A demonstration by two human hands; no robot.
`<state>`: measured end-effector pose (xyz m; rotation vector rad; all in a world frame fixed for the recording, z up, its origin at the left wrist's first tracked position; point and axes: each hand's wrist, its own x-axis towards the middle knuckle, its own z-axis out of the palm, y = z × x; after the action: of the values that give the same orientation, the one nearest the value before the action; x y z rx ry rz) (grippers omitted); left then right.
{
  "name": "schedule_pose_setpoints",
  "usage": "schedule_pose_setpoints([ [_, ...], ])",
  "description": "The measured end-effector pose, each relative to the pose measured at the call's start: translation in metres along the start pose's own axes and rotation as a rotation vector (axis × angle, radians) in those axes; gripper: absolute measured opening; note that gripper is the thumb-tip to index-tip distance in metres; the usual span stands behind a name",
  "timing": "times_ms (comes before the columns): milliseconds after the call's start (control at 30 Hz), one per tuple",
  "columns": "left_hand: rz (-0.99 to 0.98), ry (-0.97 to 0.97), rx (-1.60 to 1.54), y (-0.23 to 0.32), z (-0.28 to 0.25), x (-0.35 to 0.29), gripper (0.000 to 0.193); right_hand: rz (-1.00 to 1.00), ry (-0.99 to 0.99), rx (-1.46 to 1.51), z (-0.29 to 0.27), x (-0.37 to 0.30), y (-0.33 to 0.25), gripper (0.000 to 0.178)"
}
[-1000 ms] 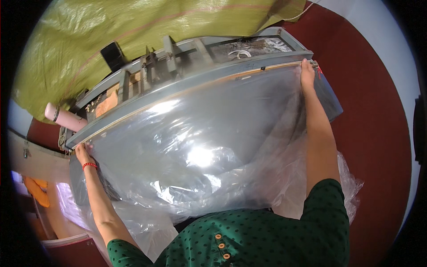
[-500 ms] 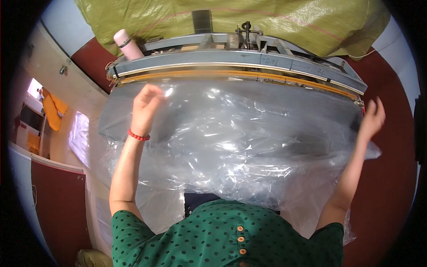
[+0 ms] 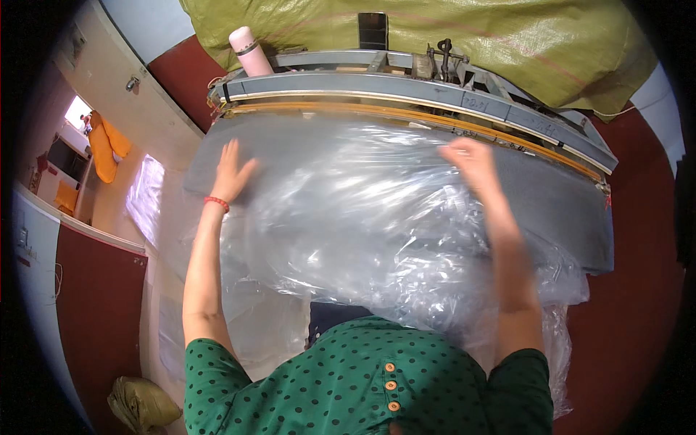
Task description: Manually placing plastic film over a large grey industrial component as part of a manufacturing or packaging process.
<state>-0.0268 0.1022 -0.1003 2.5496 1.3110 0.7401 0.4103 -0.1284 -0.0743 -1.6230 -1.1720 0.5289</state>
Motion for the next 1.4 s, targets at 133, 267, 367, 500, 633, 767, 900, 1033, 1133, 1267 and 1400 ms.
schedule_pose_setpoints([
  [133, -0.13, -0.144, 0.269, -0.007, 0.034, -0.004, 0.068, 0.106, 0.446, -0.213, -0.148, -0.045, 0.098, 0.018],
  [267, 0.14, -0.101, -0.287, 0.073, 0.071, 0.018, 0.054, 0.088, 0.635, -0.351, -0.237, -0.09, 0.132, 0.019],
  [367, 0.337, -0.369, -0.667, 0.206, 0.089, 0.008, 0.051, 0.187, 0.728, -0.604, -0.291, -0.12, 0.153, 0.022],
  [500, 0.602, -0.584, -0.734, 0.351, 0.075, -0.05, 0.098, 0.379, 0.778, -0.86, -0.306, -0.142, 0.144, 0.025],
  [633, 0.453, -0.669, -0.557, 0.366, 0.077, -0.097, 0.082, 0.381, 0.768, -0.845, -0.319, -0.143, 0.148, 0.026],
  [767, 0.269, -0.722, -0.502, 0.301, 0.058, -0.107, 0.031, 0.331, 0.737, -0.86, -0.345, -0.149, 0.173, 0.029],
  [900, 0.247, -0.301, -0.104, 0.197, -0.001, -0.088, 0.033, 0.27, 0.683, -0.821, -0.351, -0.152, 0.179, 0.029],
  [1033, -0.08, -0.048, -0.065, 0.11, -0.101, -0.057, 0.041, 0.248, 0.642, -0.785, -0.36, -0.154, 0.185, 0.026],
  [1133, -0.309, 0.126, -0.151, 0.057, -0.178, -0.017, 0.031, 0.226, 0.639, -0.766, -0.361, -0.149, 0.193, 0.027],
  [1267, 0.137, 0.663, 0.632, 0.033, -0.224, 0.024, 0.018, 0.27, 0.653, -0.804, -0.367, -0.145, 0.203, 0.028],
  [1400, 0.353, -0.263, 0.771, 0.115, -0.073, 0.0, 0.03, 0.292, 0.73, -0.819, -0.37, -0.155, 0.2, 0.03],
])
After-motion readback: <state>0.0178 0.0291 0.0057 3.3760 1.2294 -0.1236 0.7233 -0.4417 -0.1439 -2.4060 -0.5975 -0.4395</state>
